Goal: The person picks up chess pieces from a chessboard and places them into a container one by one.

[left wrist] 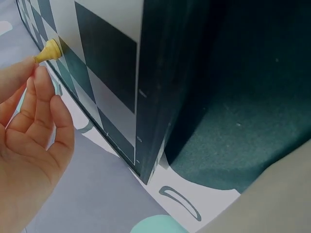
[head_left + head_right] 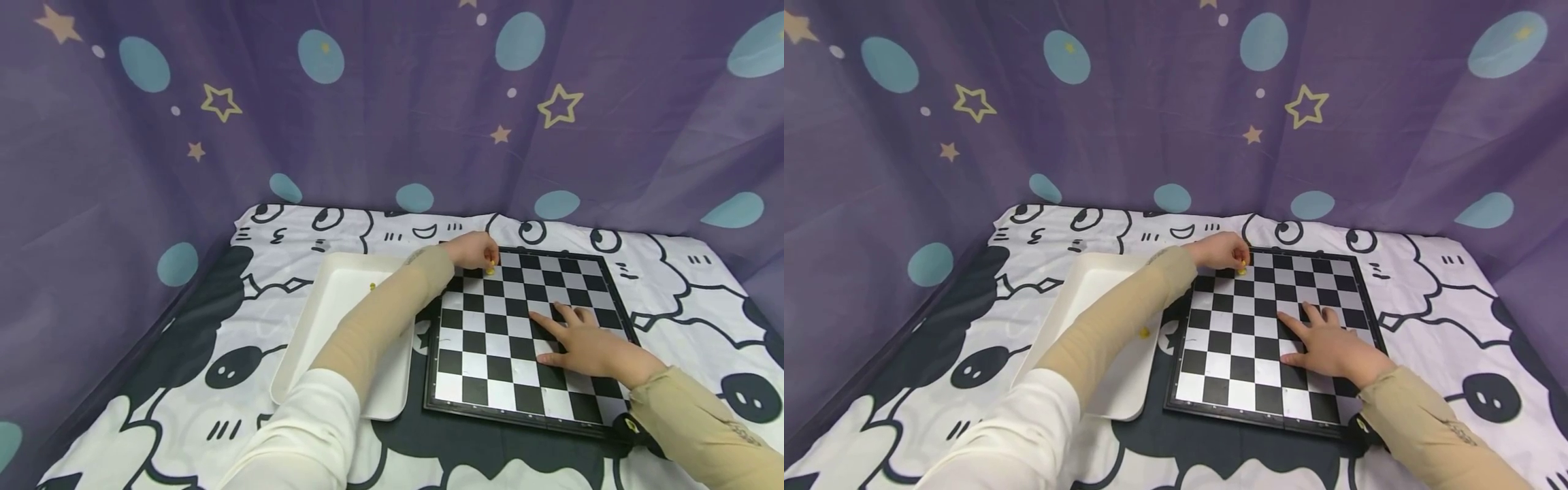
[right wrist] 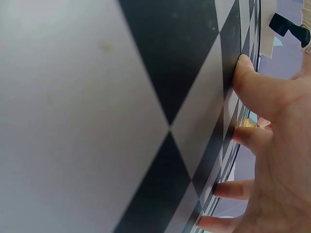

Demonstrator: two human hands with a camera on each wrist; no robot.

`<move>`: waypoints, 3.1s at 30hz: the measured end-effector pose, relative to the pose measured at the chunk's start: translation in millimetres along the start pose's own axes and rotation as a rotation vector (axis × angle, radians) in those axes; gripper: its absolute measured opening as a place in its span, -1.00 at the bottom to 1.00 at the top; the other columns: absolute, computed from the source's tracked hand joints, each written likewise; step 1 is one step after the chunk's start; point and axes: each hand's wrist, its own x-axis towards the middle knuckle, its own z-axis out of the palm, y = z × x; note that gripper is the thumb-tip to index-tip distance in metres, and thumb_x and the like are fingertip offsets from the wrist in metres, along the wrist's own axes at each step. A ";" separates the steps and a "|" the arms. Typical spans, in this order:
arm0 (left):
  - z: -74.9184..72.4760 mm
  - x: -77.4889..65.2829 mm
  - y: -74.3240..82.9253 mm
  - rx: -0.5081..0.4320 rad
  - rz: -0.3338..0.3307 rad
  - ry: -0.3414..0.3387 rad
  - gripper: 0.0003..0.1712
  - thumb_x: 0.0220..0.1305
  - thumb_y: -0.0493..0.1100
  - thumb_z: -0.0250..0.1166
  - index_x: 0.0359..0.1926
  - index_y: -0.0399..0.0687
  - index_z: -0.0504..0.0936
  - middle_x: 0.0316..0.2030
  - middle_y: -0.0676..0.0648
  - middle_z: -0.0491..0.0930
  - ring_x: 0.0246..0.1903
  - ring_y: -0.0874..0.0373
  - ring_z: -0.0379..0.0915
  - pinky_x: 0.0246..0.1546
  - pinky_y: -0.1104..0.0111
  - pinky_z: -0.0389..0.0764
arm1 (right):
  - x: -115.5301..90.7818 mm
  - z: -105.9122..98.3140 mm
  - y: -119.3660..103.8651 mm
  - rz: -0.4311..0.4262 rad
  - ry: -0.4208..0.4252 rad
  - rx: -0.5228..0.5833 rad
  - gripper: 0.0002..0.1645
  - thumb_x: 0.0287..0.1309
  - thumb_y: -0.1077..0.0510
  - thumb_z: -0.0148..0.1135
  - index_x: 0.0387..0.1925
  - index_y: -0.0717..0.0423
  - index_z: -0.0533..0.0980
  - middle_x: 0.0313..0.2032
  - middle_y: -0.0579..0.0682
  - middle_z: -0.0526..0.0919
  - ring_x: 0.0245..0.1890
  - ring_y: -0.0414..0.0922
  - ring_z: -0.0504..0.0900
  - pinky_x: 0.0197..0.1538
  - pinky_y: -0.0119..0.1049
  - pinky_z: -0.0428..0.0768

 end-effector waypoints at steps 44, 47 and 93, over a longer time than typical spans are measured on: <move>-47.7 -66.1 23.8 0.056 0.111 0.008 -0.83 0.33 -0.21 0.18 -0.13 -0.12 0.65 -0.18 -0.03 0.63 -0.18 0.20 0.48 -0.08 0.44 0.45 | 0.9 -0.1 2.0 0.010 -0.012 -0.006 0.05 -0.02 -0.53 0.05 0.39 -0.06 0.16 0.31 0.40 0.03 0.21 0.53 0.06 -0.12 0.40 0.41; -49.7 -74.5 22.4 0.059 0.113 0.024 -0.84 0.33 -0.22 0.18 -0.14 -0.09 0.65 -0.17 -0.02 0.64 -0.16 0.20 0.50 -0.06 0.44 0.46 | 0.5 -0.8 2.4 0.007 -0.008 -0.008 0.05 -0.02 -0.54 0.04 0.38 -0.06 0.16 0.30 0.40 0.03 0.21 0.53 0.06 -0.13 0.40 0.41; -12.9 -208.8 -1.1 0.070 0.129 -0.076 -0.88 0.25 -0.29 0.24 -0.22 -0.11 0.68 -0.36 0.08 0.62 -0.38 0.32 0.42 -0.21 0.45 0.48 | -1.4 -0.2 1.7 0.000 -0.004 -0.003 0.03 0.01 -0.51 0.04 0.39 -0.05 0.15 0.32 0.40 0.02 0.22 0.52 0.04 -0.15 0.38 0.42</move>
